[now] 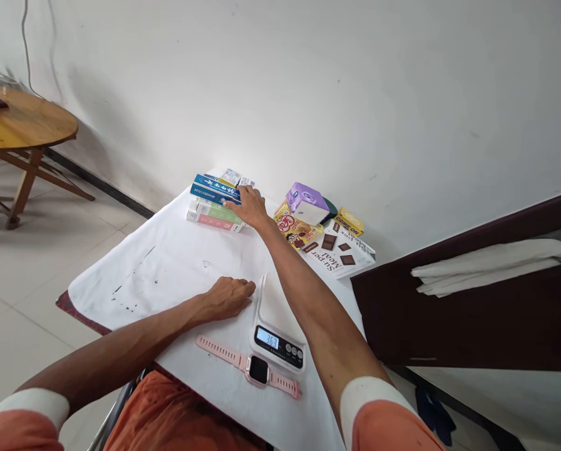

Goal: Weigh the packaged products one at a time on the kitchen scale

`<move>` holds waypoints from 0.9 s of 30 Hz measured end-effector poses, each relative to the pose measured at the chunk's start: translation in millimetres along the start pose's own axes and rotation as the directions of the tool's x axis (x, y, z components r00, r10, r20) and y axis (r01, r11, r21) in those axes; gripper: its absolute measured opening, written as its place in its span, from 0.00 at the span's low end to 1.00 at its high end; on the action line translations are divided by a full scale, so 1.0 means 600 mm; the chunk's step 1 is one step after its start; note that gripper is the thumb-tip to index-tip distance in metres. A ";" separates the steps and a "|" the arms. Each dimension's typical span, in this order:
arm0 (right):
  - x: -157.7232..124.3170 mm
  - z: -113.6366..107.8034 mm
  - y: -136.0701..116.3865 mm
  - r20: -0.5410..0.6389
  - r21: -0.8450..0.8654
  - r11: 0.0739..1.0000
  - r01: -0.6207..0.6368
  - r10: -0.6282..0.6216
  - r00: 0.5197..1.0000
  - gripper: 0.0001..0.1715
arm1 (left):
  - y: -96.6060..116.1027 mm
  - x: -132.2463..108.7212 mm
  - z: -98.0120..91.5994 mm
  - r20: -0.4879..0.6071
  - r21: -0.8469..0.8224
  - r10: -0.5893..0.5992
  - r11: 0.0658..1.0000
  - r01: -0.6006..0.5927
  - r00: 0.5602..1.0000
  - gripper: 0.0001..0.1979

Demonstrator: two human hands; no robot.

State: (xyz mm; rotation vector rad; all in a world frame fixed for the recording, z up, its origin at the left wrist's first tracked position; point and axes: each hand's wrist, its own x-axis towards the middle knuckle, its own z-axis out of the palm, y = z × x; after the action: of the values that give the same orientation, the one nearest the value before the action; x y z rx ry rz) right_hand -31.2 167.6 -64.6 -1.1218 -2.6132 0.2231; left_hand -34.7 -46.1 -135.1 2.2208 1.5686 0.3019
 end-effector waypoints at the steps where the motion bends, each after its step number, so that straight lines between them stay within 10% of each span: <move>1: 0.004 0.004 -0.002 0.009 -0.039 0.999 0.014 -0.014 1.000 0.32 | 0.000 0.000 0.000 0.005 0.002 0.005 1.000 -0.005 1.000 0.04; 12: -0.047 -0.023 0.014 -0.117 0.050 0.996 0.067 -0.061 0.991 0.23 | -0.010 0.002 0.010 -0.020 0.001 0.021 1.000 -0.021 1.000 0.06; 20: -0.289 -0.137 0.088 -0.186 0.088 0.987 0.132 -0.113 0.976 0.25 | -0.012 0.002 0.010 -0.058 -0.023 0.020 0.999 -0.022 0.998 0.07; 27: -0.482 -0.127 0.135 -0.059 0.139 0.986 -0.097 0.106 0.993 0.23 | -0.017 0.009 0.027 -0.109 -0.001 -0.013 1.000 0.013 0.994 0.07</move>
State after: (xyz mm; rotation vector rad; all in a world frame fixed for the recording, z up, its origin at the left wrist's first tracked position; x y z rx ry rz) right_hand 238.2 14.8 -70.7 -1.1946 -2.4450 0.3734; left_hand -35.0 -41.6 -154.6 2.2264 1.6379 0.4267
